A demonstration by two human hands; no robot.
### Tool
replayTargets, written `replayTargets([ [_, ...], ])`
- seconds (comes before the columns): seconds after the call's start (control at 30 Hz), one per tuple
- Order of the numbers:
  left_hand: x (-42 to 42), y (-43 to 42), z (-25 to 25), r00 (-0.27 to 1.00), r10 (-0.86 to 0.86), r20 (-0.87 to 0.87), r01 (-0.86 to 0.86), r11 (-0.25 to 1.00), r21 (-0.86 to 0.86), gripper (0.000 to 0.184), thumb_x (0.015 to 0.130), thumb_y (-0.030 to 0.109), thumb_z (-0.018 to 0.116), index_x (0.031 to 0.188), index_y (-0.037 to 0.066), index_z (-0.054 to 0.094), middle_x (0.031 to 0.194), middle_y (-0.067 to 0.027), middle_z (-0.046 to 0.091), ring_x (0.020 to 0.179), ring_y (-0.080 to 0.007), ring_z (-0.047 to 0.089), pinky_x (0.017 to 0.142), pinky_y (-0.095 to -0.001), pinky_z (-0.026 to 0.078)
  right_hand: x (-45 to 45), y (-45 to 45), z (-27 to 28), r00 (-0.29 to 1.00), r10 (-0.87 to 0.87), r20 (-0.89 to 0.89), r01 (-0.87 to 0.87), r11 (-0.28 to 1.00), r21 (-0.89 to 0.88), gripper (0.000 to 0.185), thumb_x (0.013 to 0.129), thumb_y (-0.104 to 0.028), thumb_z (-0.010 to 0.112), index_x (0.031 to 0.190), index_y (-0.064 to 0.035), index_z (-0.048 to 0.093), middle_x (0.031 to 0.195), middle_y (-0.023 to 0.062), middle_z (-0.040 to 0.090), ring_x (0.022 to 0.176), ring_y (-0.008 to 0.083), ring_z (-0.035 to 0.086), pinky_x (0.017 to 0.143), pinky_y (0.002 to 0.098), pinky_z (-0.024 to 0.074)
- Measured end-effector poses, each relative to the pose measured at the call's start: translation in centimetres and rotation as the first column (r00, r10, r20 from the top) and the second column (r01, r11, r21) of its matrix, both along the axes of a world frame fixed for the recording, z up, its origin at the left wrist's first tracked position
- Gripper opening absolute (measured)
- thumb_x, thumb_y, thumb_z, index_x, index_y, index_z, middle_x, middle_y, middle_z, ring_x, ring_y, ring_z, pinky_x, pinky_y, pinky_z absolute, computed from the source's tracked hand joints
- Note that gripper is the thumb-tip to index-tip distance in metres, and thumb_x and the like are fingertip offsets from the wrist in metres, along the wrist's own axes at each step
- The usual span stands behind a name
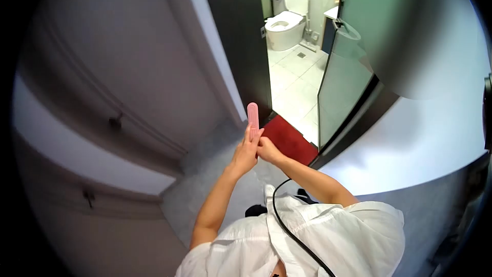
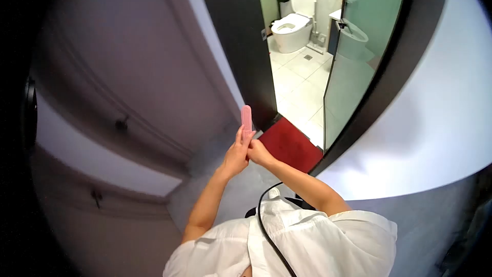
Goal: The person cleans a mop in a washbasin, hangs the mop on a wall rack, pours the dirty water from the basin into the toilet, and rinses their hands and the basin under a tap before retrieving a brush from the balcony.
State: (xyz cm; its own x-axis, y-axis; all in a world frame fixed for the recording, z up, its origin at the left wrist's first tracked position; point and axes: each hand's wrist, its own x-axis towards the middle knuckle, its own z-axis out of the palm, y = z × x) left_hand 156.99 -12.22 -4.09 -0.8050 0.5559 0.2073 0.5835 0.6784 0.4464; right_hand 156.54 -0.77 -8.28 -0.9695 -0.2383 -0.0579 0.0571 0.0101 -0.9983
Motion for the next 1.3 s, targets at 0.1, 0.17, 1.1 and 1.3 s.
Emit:
replayTargets([
  [0.1, -6.7, -0.5, 0.8, 0.998, 0.009, 0.066, -0.017, 0.993, 0.114, 0.071, 0.059, -0.010, 0.057, 0.123, 0.012, 0.038, 0.134, -0.0197, 0.021, 0.103, -0.0395, 0.047, 0.082, -0.0423, 0.044, -6.1, -1.3, 1.2, 0.993, -0.070, -0.099, 0.066, 0.997, -0.041, 0.019, 0.077, -0.003, 0.050, 0.092, 0.0074, 0.052, 0.084, 0.0159, 0.057, 0.078, 0.0209, 0.056, 0.062, 0.0321, 0.0451],
  [0.17, -12.9, 0.3, 0.0, 0.996, -0.025, 0.086, 0.011, 0.988, 0.157, 0.072, 0.059, -0.011, 0.056, 0.124, 0.013, 0.036, 0.133, -0.0204, 0.021, 0.101, -0.0410, 0.048, 0.081, -0.0426, 0.045, -12.6, -1.0, -1.3, 0.945, -0.180, -0.274, 0.191, 0.982, 0.012, 0.027, 0.075, -0.001, 0.048, 0.100, 0.0083, 0.045, 0.085, 0.0188, 0.056, 0.081, 0.0216, 0.055, 0.065, 0.0338, 0.0446],
  [1.1, -77.9, 49.4, -3.6, 0.908, -0.391, 0.147, 0.389, 0.920, 0.043, 0.055, 0.063, -0.002, 0.059, 0.115, 0.009, 0.045, 0.115, -0.0214, 0.043, 0.098, -0.0375, 0.050, 0.081, -0.0409, 0.043, -74.9, 46.9, -7.0, 0.761, -0.465, 0.453, 0.649, 0.530, -0.546, 0.020, 0.079, -0.019, 0.054, 0.090, -0.0077, 0.042, 0.079, 0.0031, 0.041, 0.077, 0.0143, 0.041, 0.063, 0.0302, 0.0386],
  [1.3, -90.0, 50.8, -3.4, 0.953, -0.125, 0.274, 0.188, 0.958, -0.218, 0.059, 0.060, 0.007, 0.068, 0.115, 0.010, 0.046, 0.109, -0.0185, 0.047, 0.090, -0.0350, 0.054, 0.074, -0.0408, 0.046, -87.7, 48.6, -7.0, 0.946, -0.151, 0.287, 0.184, 0.979, -0.092, 0.034, 0.082, -0.023, 0.052, 0.110, -0.0049, 0.043, 0.101, 0.0068, 0.051, 0.091, 0.0160, 0.049, 0.069, 0.0301, 0.0454],
])
